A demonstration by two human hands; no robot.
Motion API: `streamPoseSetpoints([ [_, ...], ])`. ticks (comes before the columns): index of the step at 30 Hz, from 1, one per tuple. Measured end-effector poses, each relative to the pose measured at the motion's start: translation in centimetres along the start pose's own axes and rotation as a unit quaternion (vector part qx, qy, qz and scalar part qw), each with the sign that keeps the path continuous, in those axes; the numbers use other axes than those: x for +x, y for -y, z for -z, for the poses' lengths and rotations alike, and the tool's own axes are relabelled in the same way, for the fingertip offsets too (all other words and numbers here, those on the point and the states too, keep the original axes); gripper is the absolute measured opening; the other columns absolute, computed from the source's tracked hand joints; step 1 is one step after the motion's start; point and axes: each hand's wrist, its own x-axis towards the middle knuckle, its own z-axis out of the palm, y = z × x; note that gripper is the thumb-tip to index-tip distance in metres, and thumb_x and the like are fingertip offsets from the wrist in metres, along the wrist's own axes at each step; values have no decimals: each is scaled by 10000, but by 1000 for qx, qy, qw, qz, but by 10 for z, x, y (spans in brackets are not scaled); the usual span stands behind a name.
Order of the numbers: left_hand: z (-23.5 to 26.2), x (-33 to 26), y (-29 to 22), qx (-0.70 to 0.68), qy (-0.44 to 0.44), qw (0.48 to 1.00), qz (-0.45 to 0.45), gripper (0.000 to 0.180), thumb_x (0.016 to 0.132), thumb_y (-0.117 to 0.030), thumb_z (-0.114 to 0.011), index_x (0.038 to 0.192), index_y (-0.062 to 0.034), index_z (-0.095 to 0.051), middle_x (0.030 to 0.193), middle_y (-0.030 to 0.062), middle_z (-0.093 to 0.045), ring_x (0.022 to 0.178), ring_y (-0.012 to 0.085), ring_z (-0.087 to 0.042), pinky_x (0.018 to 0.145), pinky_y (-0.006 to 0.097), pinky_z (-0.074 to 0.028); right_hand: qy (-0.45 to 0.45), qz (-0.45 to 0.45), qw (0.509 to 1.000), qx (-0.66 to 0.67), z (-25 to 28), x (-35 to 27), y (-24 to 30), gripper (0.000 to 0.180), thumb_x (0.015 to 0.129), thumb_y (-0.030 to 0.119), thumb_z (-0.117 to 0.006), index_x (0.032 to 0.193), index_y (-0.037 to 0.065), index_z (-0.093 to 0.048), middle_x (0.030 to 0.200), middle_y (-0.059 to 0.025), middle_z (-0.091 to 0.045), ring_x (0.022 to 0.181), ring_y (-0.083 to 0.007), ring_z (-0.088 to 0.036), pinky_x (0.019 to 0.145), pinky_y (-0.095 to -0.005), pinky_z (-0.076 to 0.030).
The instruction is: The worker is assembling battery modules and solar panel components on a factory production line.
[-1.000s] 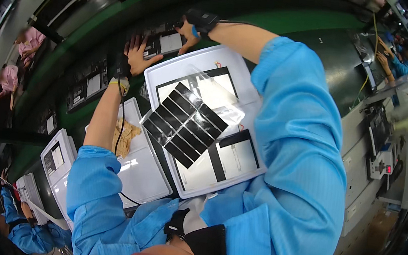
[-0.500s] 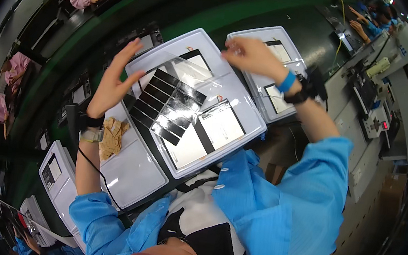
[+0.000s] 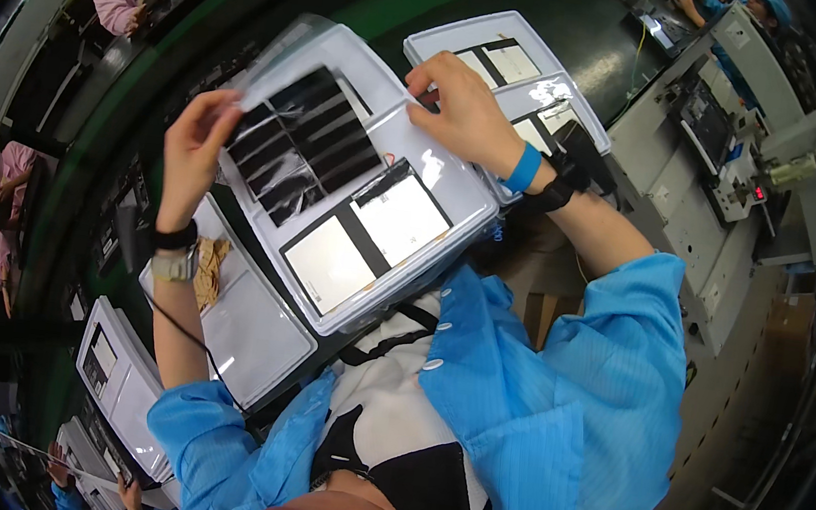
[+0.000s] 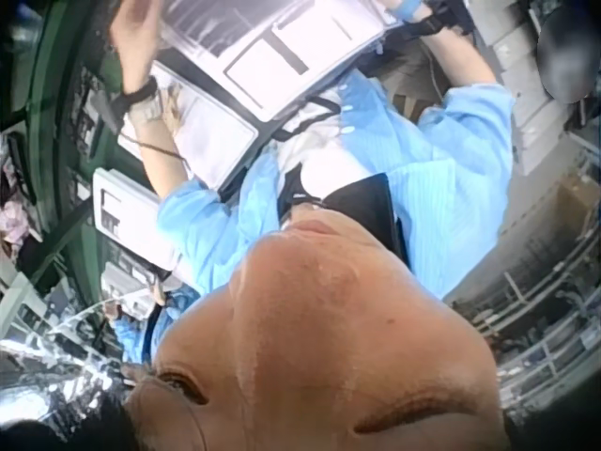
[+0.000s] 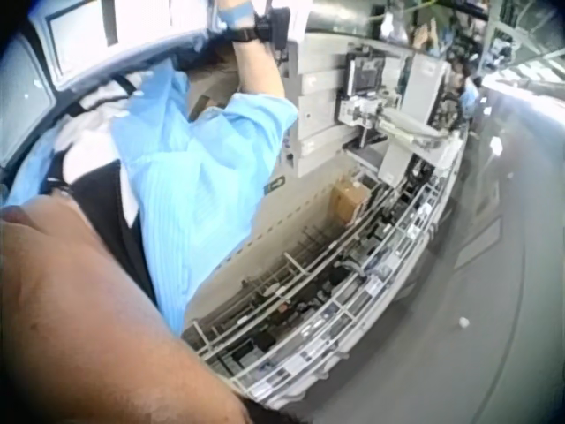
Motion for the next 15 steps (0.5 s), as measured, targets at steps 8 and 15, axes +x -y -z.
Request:
streamPoseSetpoints([
  [8,37,-51,-29,-73,-114,991,17,225,1041,-94,-647,1234,20,-662,1204,60,-708,1139,110,-639,1037,237,-445,130,-279,902,304,28,34,39,567,887,2,-651,1445,-18,-548,1291,-253,-675,1039,-247,-728,939,-350,-608],
  [15,46,-46,-32,-178,-154,972,19,271,1058,-141,-627,1271,25,-647,1213,63,-709,1098,68,-636,921,181,-459,7,-171,913,370,88,11,64,543,957,69,-666,1481,10,-538,1267,-171,-690,1014,-195,-717,911,-291,-602],
])
